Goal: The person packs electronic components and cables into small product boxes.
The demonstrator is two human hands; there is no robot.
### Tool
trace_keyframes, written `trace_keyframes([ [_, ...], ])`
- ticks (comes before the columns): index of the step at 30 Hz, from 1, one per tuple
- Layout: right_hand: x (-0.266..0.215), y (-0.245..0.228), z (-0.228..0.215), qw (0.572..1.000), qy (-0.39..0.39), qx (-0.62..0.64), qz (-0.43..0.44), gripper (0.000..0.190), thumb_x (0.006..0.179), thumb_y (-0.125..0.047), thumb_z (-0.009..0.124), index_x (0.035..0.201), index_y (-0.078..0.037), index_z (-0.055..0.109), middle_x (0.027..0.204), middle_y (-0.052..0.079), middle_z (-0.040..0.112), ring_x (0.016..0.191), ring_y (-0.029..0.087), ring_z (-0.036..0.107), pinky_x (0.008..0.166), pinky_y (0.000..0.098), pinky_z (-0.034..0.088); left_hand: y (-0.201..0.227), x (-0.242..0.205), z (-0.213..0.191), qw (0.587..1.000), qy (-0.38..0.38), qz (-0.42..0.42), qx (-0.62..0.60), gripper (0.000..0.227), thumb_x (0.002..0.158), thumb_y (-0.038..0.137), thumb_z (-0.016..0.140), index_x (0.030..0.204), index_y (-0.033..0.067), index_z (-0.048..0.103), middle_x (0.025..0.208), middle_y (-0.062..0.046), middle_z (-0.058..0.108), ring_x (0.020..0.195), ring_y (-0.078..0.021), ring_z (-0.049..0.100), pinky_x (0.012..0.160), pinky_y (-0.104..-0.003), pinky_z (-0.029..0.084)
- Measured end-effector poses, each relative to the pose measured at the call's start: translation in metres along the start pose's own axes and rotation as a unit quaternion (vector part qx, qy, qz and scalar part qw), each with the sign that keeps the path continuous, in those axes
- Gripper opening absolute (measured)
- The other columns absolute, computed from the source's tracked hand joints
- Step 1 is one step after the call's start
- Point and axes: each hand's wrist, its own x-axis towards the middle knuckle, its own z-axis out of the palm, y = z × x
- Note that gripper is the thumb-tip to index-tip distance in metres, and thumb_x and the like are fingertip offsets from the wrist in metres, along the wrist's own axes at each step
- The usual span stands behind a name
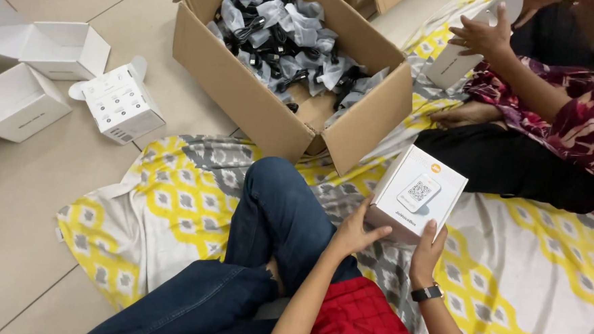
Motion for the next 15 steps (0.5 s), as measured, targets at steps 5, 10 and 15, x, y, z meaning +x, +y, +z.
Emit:
trace_keyframes([
  [5, 0.007, -0.020, 0.006, 0.993, 0.031, -0.028, -0.109, 0.058, 0.110, -0.033, 0.054, 0.150, 0.006, 0.040, 0.147, 0.024, 0.047, 0.138, 0.034, 0.043, 0.116, 0.0451, 0.032, -0.008, -0.012, 0.000, 0.998, 0.048, -0.027, -0.044, 0.097, 0.085, 0.052, 0.073, 0.160, 0.0030, 0.035, 0.147, -0.026, 0.056, 0.137, -0.0354, 0.055, 0.110, -0.044, 0.047],
  [10, -0.012, -0.085, 0.021, 0.937, 0.027, -0.105, -0.333, 0.053, 0.107, -0.009, 0.061, 0.154, 0.004, 0.039, 0.163, 0.024, 0.041, 0.159, 0.040, 0.029, 0.132, 0.0525, 0.022, -0.042, -0.011, 0.021, 0.987, 0.151, 0.039, 0.032, 0.082, 0.093, 0.042, 0.076, 0.153, -0.0015, 0.041, 0.144, -0.029, 0.056, 0.132, -0.0426, 0.057, 0.107, -0.047, 0.047],
  [15, -0.030, -0.137, 0.082, 0.915, -0.060, -0.055, -0.395, 0.046, 0.102, 0.000, 0.060, 0.146, 0.000, 0.047, 0.160, 0.019, 0.046, 0.160, 0.039, 0.032, 0.133, 0.0532, 0.024, -0.043, -0.001, -0.009, 0.983, 0.118, -0.031, -0.134, 0.064, 0.090, 0.034, 0.072, 0.141, 0.0014, 0.053, 0.127, -0.022, 0.066, 0.106, -0.0366, 0.072, 0.088, -0.043, 0.058],
])
